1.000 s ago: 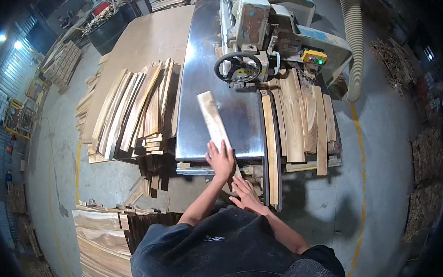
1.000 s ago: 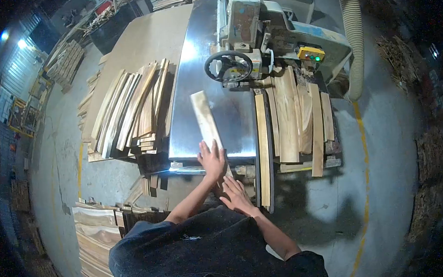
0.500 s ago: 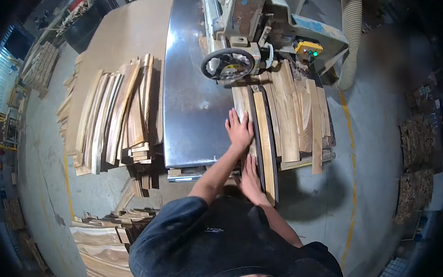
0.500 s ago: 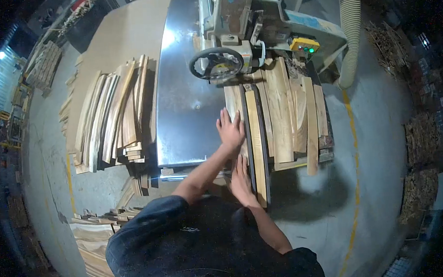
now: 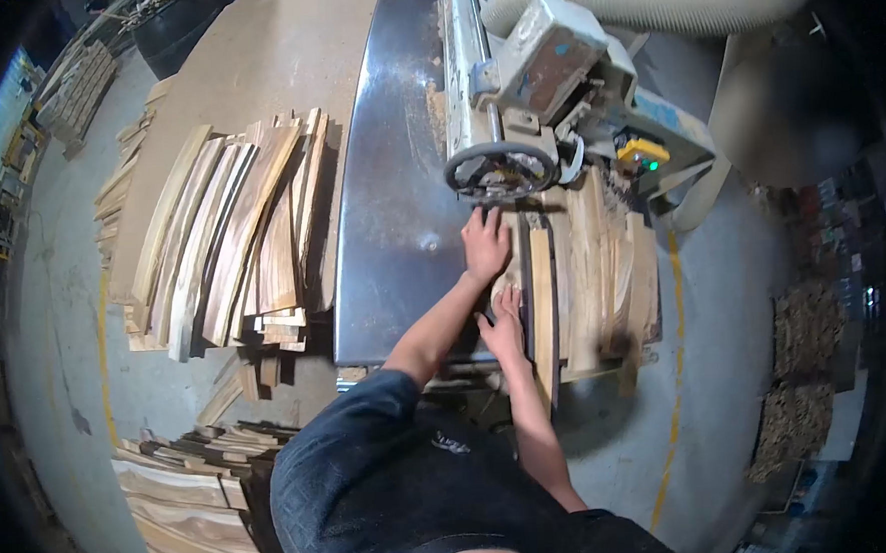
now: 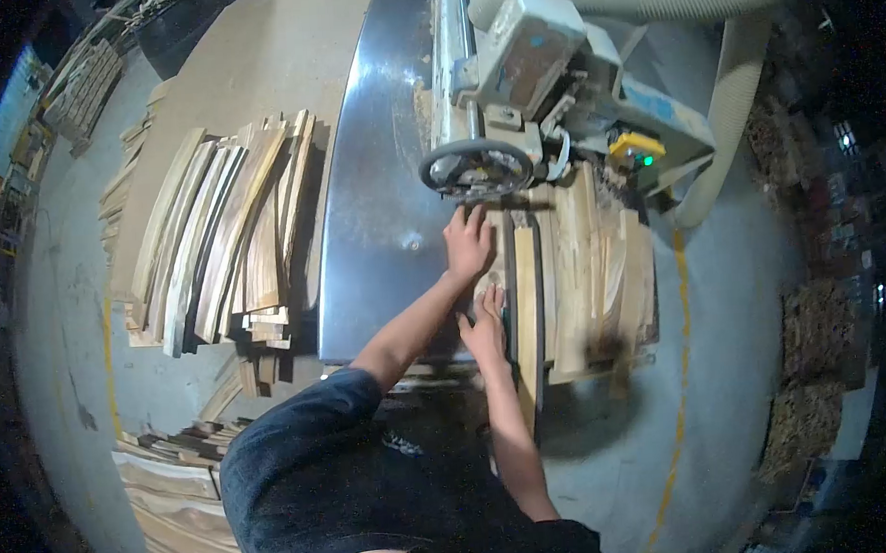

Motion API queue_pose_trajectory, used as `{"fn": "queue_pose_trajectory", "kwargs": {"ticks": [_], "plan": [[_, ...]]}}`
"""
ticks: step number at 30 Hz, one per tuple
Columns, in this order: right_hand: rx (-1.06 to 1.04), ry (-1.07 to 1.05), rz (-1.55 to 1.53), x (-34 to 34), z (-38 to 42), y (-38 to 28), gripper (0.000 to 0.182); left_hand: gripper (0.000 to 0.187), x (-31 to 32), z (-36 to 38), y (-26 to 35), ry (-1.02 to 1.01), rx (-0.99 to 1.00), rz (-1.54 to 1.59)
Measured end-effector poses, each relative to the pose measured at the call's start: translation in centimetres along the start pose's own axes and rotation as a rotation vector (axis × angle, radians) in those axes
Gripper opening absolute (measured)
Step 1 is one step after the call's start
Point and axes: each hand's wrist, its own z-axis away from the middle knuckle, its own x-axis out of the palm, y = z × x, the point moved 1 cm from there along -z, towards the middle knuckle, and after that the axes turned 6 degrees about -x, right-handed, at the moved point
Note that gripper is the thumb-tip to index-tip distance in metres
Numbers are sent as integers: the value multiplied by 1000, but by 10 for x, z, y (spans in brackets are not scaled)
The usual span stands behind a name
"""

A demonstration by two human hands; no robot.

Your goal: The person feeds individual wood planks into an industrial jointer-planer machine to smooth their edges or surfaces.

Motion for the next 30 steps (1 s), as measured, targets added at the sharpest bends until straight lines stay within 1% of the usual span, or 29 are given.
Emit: {"fn": "queue_pose_trajectory", "kwargs": {"ticks": [1,3,5,6,8,9,10,12,13,15,17,18,19,21,22,23,25,27,30], "plan": [[16,15,-28,3,-10,8,60,40,-5,3,-11,16,51,67],[13,-12,-104,14,-31,34,59,39,-35,13,-29,-120,127,162],[56,-58,-96,2,-47,23,59,38,-75,31,-42,-110,261,76],[46,-71,-59,1,-55,23,61,38,-93,42,-49,-93,252,70],[42,-84,-28,-7,-70,14,67,34,-122,62,-58,-219,280,35],[46,-79,-34,-9,-78,13,70,34,-137,71,-60,-201,270,34],[27,-89,-25,-11,-87,12,70,33,-150,78,-60,-242,307,9],[40,-79,-24,-14,-104,10,77,31,-159,87,-61,-304,350,-22],[47,-95,-37,-18,-114,10,83,31,-162,86,-59,-289,340,-26],[111,-124,-106,-27,-135,5,85,33,-162,83,-51,-301,309,-79],[86,-211,-33,-47,-154,-8,93,34,-162,87,-51,-306,310,-102],[34,-316,45,-37,-175,17,92,34,-163,88,-51,-316,317,-108],[10,-255,-72,-28,-187,34,82,33,-163,87,-52,-322,326,-115],[-6,-186,-122,-55,-172,-1,65,33,-156,90,-60,-309,348,-108],[-34,-24,-171,-42,-163,-1,56,33,-156,90,-62,-299,356,-98],[-65,134,-220,-19,-149,11,48,31,-158,90,-60,-285,368,-103],[-228,395,100,32,-98,17,40,30,-155,92,-62,-278,351,-103],[-174,470,353,38,-40,-26,37,30,-154,92,-62,-269,347,-111],[-125,447,257,46,-2,-43,35,30,-154,89,-61,-259,365,-108]]}}
